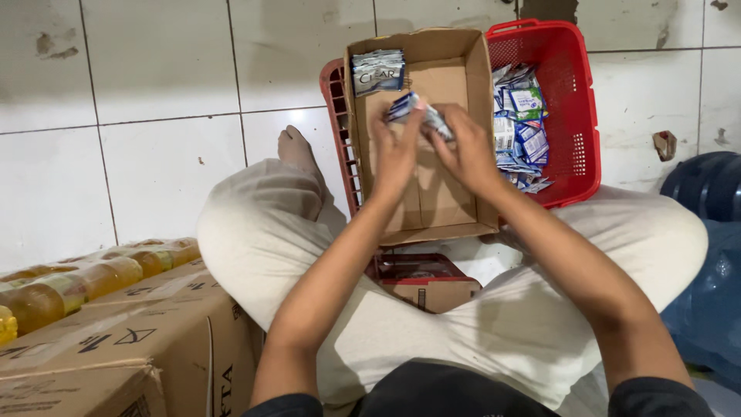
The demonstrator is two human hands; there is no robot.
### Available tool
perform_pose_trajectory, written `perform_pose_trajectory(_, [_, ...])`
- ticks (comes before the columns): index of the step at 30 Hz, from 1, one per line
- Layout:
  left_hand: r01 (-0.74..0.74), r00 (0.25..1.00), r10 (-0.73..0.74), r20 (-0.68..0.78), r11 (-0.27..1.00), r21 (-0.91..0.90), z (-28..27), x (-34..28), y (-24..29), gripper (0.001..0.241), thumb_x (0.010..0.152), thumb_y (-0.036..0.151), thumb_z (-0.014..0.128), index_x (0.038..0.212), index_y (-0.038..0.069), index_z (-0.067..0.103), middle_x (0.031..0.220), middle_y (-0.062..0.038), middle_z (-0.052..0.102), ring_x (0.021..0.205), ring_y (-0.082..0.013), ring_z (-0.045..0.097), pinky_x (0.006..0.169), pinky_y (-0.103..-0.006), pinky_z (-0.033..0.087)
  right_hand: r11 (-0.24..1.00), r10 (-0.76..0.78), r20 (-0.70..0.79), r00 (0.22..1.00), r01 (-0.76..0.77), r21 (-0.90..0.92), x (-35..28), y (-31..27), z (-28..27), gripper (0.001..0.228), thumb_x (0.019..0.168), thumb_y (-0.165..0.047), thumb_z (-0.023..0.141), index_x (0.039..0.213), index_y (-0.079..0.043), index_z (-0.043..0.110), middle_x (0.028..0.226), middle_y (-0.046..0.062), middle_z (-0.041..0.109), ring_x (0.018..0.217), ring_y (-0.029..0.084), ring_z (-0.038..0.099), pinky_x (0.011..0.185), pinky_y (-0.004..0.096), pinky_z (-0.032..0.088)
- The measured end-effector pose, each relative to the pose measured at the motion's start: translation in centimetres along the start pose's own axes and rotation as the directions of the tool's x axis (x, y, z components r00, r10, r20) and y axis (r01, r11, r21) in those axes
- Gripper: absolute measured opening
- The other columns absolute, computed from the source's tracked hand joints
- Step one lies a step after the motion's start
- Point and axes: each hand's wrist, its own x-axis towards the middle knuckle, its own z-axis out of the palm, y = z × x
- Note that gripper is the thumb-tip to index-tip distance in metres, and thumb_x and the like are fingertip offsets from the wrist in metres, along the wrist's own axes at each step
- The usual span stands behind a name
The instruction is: The person picks up shampoo sachets from a red basket and neatly stacks them inside a cardboard box while sitting on the floor.
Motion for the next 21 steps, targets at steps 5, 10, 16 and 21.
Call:
perform_pose_trajectory(5, [-0.3,0.932,0.348,0.103,0.581,0.757,-5.7,0.9,-0.1,0.09,0.1,0.03,0.065,0.165,-0.004,0.013,0.174,-0.025,0.009,0.163,-0.0414,0.007,0.131,-0.0542,0.016,0.985,-0.162,0.028,0.986,0.163,-0.062,4.6,4.9,3.8,0.027,0.101,-0.005,0.069,0.122,0.002,0.055,0.113,0.024,0.064,0.107,0.045,0.062,0.093,0.046,0.05])
perform_pose_trajectory(10, [-0.17,0.972,0.207,0.115,0.276,0.946,-4.9,1.2,-1.4,0.1,0.09,0.032,0.067,0.162,-0.003,0.007,0.172,-0.017,0.004,0.161,-0.0357,0.003,0.124,-0.0656,0.009,0.976,-0.11,0.068,0.992,0.121,-0.183,7.3,6.8,9.2,0.031,0.098,-0.006,0.069,0.126,-0.001,0.057,0.123,0.023,0.054,0.113,0.044,0.055,0.094,0.048,0.048])
perform_pose_trajectory(16, [-0.155,0.988,0.026,0.153,0.094,0.983,-4.1,1.3,-3.2,0.103,0.091,0.04,0.065,0.163,-0.004,0.007,0.171,-0.021,0.006,0.16,-0.0331,0.005,0.122,-0.0673,0.006,0.969,-0.016,-0.225,0.974,-0.04,-0.243,7.3,5.2,11.9,0.05,0.095,-0.008,0.074,0.14,-0.01,0.052,0.135,0.024,0.044,0.126,0.044,0.044,0.106,0.052,0.041])
perform_pose_trajectory(21, [-0.172,0.984,0.053,0.171,0.006,0.985,-4.1,1.3,-3.5,0.1,0.095,0.044,0.062,0.163,-0.006,0.009,0.172,-0.023,0.008,0.16,-0.0345,0.006,0.12,-0.0728,0.008,0.994,0.081,-0.398,0.914,-0.103,-0.035,7.0,6.6,14.0,0.089,0.095,-0.009,0.08,0.161,-0.003,0.02,0.157,0.031,0.028,0.149,0.045,0.033,0.124,0.047,0.034])
